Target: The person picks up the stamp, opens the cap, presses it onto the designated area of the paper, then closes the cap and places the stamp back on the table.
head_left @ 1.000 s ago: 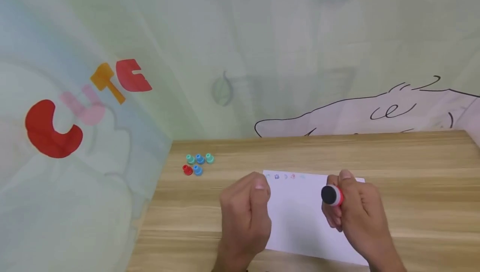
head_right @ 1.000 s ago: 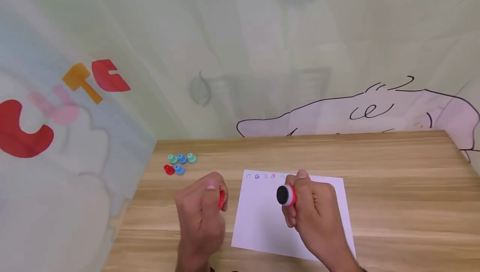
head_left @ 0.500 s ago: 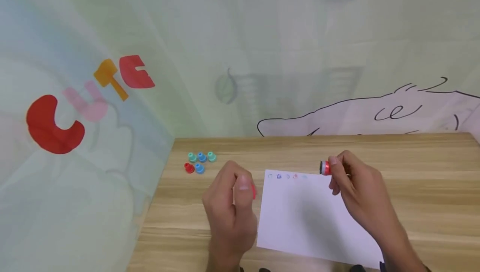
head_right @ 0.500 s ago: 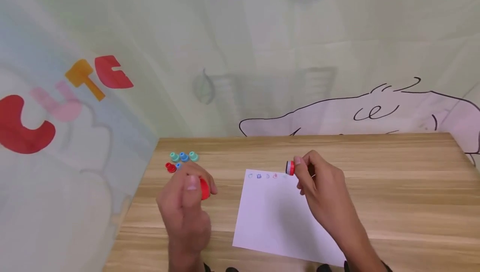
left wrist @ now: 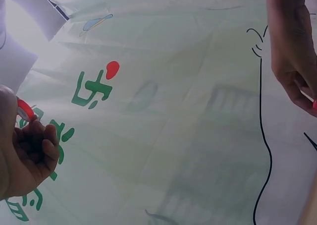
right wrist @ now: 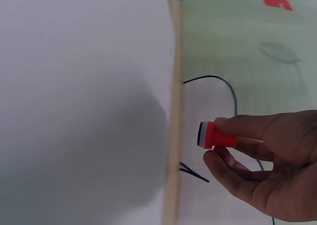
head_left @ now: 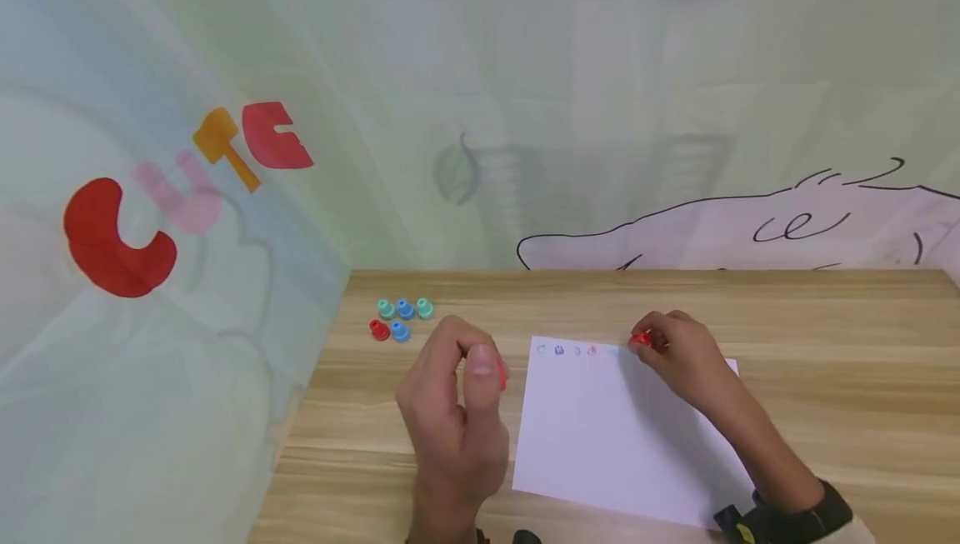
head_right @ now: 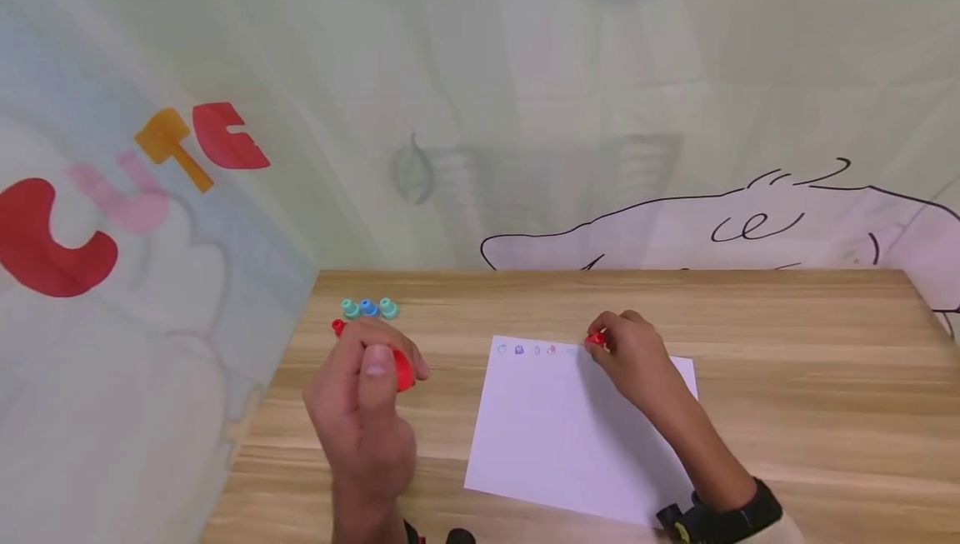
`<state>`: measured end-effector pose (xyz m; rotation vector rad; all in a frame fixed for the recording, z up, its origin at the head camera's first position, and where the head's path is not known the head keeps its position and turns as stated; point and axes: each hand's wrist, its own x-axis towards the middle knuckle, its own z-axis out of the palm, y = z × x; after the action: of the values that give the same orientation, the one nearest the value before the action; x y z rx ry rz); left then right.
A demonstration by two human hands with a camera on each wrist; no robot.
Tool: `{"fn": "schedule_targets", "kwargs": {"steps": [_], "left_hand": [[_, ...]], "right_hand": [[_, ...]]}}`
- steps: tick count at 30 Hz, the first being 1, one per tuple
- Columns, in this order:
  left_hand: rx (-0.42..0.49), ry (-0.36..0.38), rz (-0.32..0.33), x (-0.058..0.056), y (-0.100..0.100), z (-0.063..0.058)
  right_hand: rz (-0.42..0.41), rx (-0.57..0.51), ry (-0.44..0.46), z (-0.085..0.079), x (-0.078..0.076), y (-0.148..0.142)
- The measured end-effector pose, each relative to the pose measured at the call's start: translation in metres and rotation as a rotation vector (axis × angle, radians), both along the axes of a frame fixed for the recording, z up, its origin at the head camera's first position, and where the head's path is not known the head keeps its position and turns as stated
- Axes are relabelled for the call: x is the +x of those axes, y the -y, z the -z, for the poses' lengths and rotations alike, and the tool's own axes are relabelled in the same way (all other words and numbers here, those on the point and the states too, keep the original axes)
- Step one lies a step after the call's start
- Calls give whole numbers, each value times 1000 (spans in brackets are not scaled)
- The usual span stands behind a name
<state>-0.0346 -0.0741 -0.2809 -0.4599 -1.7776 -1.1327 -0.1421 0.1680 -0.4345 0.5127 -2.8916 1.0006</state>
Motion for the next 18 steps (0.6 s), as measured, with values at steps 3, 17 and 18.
{"fn": "schedule_targets", "kwargs": {"steps": [3, 17, 18], "left_hand": [[-1, -15, 6, -1, 1, -1], [-6, 11, -11, 0, 6, 2], [-6, 12, -9, 0, 6, 2]], "right_hand": [[-12, 37, -15, 9, -7, 1], [-67, 84, -13, 24, -14, 14], [-68, 87, -16, 25, -15, 15]]}}
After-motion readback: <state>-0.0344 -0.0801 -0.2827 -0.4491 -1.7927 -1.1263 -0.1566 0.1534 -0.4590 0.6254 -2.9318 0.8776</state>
